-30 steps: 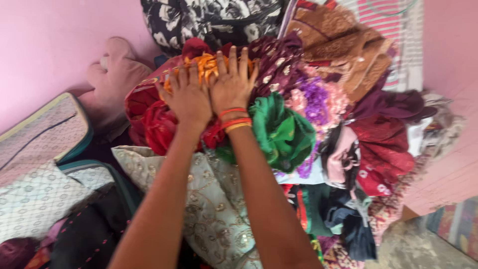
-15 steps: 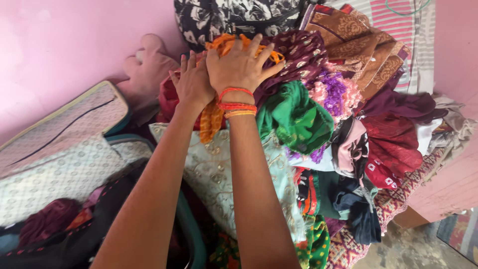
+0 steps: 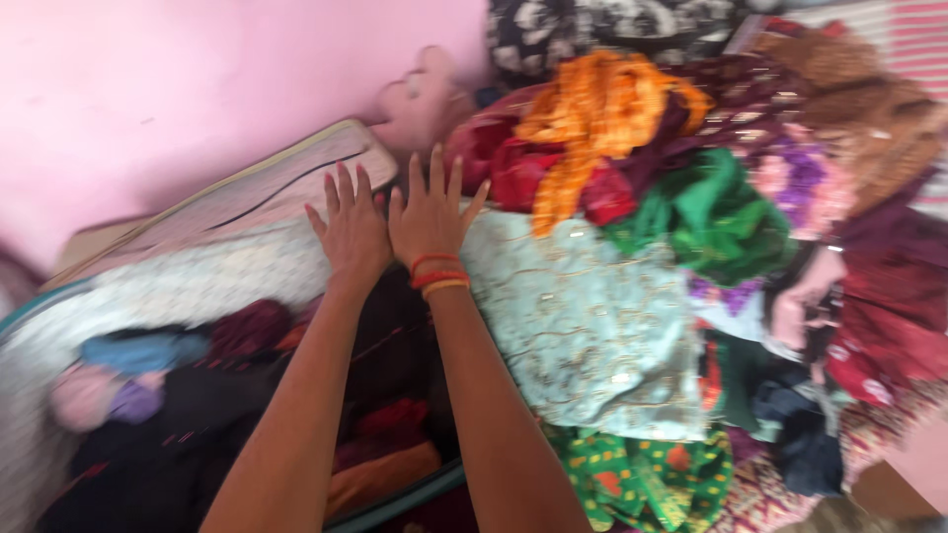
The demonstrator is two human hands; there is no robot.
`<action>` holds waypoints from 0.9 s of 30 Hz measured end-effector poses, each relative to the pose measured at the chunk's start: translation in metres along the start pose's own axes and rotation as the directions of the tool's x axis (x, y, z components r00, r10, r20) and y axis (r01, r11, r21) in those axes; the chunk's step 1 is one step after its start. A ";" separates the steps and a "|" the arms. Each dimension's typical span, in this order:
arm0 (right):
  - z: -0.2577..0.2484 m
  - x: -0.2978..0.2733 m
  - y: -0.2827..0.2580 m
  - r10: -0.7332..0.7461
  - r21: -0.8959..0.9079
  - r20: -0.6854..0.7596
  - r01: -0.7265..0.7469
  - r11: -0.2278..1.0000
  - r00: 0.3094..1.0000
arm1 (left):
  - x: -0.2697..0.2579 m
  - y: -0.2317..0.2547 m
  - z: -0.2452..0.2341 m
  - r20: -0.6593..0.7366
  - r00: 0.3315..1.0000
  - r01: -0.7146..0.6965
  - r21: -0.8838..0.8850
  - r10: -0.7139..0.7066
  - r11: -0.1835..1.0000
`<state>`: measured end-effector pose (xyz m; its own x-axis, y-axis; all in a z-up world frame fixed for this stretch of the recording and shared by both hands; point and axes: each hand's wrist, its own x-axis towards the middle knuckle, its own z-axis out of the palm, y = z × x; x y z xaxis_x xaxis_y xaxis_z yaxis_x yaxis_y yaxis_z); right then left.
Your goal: The person packs a suitcase by folding and placing clothing items such as shirts and patterned fabrics into it, occasionally rearranging items to fit.
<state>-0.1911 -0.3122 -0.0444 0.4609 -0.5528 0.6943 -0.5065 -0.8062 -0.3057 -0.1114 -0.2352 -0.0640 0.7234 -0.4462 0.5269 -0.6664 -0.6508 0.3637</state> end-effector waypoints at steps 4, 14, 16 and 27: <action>0.045 -0.061 -0.062 -0.012 0.069 0.359 -0.013 0.998 0.933 | -0.045 -0.095 -0.006 0.029 0.994 0.102 0.112 -0.106 0.988; 0.125 -0.182 -0.173 -0.279 0.145 0.566 0.239 0.960 0.776 | -0.130 -0.262 -0.044 0.096 0.961 0.209 0.365 -0.260 0.907; 0.136 -0.196 -0.182 -0.295 0.169 0.669 0.246 0.954 0.682 | -0.138 -0.290 -0.042 0.248 0.923 0.201 0.339 -0.293 0.919; 0.154 -0.213 -0.171 -0.345 0.263 0.707 0.224 0.939 0.617 | -0.169 -0.300 -0.044 0.279 0.925 0.171 0.301 -0.258 0.938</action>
<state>-0.0906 -0.0889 -0.2399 0.9745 -0.2121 0.0728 -0.1810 -0.9357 -0.3028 -0.0419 0.0628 -0.2284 0.8913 -0.4164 0.1793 -0.4474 -0.8717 0.1998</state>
